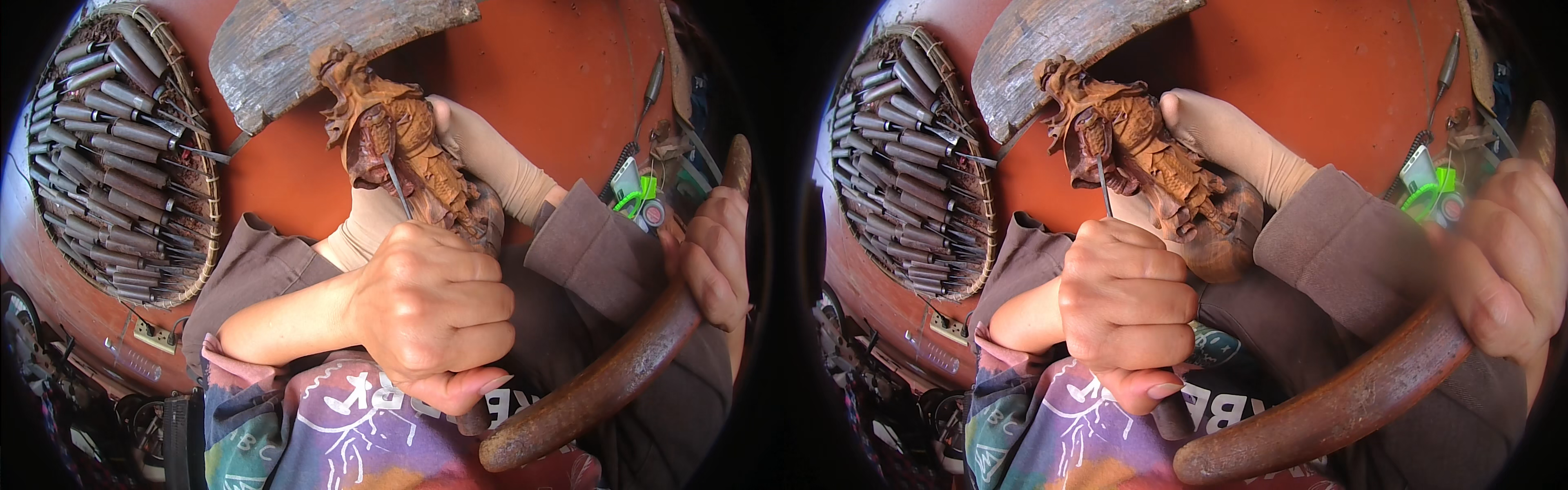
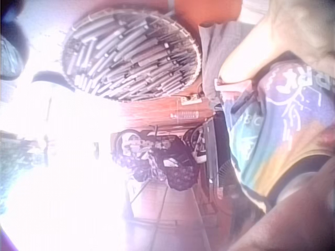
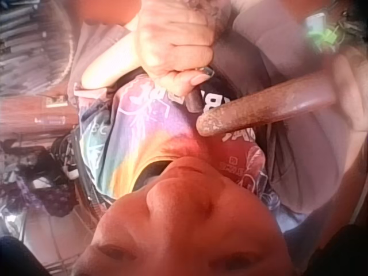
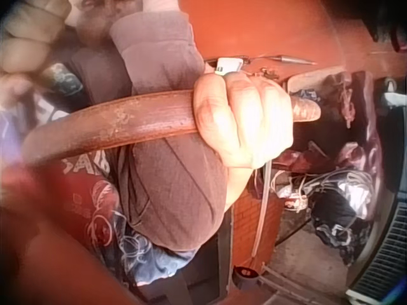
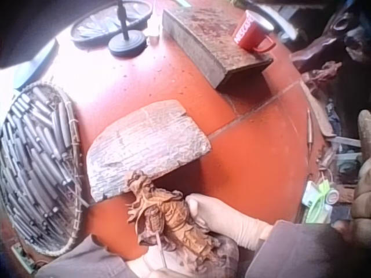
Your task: The person carves a wooden piece using a chisel and mallet. They hold the wood between their legs, strike the chisel with the mallet, and periodically rotate the piece to work on different areas.
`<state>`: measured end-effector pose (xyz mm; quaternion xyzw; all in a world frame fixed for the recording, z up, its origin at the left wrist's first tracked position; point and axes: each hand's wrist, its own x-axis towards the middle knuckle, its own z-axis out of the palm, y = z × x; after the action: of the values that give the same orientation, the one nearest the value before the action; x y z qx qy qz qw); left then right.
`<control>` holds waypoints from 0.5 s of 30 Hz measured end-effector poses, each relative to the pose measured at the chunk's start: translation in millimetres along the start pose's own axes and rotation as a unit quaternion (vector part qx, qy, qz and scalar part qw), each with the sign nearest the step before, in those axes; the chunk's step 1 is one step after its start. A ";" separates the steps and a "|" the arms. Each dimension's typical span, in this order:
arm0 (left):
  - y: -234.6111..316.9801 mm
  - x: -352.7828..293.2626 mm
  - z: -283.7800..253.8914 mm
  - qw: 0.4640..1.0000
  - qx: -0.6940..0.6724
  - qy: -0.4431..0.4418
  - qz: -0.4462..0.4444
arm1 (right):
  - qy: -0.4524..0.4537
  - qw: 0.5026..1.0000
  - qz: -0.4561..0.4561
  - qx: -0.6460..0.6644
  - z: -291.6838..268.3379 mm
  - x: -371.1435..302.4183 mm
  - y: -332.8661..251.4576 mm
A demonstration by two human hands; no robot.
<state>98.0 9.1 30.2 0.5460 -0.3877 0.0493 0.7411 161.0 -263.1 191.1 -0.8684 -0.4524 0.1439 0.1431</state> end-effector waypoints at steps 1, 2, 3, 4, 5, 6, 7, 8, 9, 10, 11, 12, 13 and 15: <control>0.7 0.5 0.7 1.000 -0.001 0.008 -0.004 | -0.002 1.000 -0.001 0.000 0.3 -0.2 -0.7; -2.2 3.5 -1.5 1.000 0.000 0.005 0.007 | -0.002 1.000 0.000 0.002 -0.1 0.4 -1.5; -5.2 4.2 -3.0 1.000 0.000 -0.001 0.019 | -0.004 1.000 0.002 0.002 -0.5 -0.1 -2.0; -8.4 5.0 -4.4 0.999 -0.001 -0.007 0.031 | -0.006 1.000 0.003 0.003 -0.3 -0.5 -2.9; -11.3 4.8 -5.7 0.999 -0.001 -0.016 0.044 | -0.009 1.000 0.004 0.002 0.5 -0.2 -3.9; -10.0 4.8 -6.5 0.999 0.003 -0.025 0.048 | -0.010 1.000 0.003 0.003 -0.3 0.0 -3.9; -8.7 4.6 -7.2 0.998 0.007 -0.034 0.052 | -0.010 1.000 0.003 0.003 -0.4 -0.3 -4.1; -3.7 4.0 -7.1 0.998 0.015 -0.044 0.047 | -0.011 1.000 0.003 0.006 -0.9 -0.2 -4.2; -3.7 4.7 -8.3 0.997 0.013 -0.056 0.048 | -0.013 1.000 0.006 0.006 -1.0 -0.6 -4.9; -3.8 5.4 -9.6 0.996 0.011 -0.068 0.050 | -0.015 1.000 0.006 0.005 -0.8 -0.6 -5.6; -7.8 10.0 -13.0 0.995 0.002 -0.084 0.055 | -0.017 1.000 0.008 0.006 -0.9 -0.9 -5.9; -6.8 9.9 -12.0 0.996 -0.001 -0.072 0.047 | -0.016 1.000 0.006 0.006 -2.0 -0.2 -6.6; -5.7 9.7 -11.0 0.997 -0.004 -0.060 0.039 | -0.017 1.000 0.005 0.007 -2.0 0.2 -6.9; -1.8 0.7 1.0 1.000 -0.001 0.006 0.017 | -0.018 1.000 0.005 0.007 -2.8 0.1 -7.3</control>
<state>98.9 7.3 29.4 0.5381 -0.3928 0.0646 0.7430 156.7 -259.3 196.4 -0.8669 -0.4496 0.1633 0.1402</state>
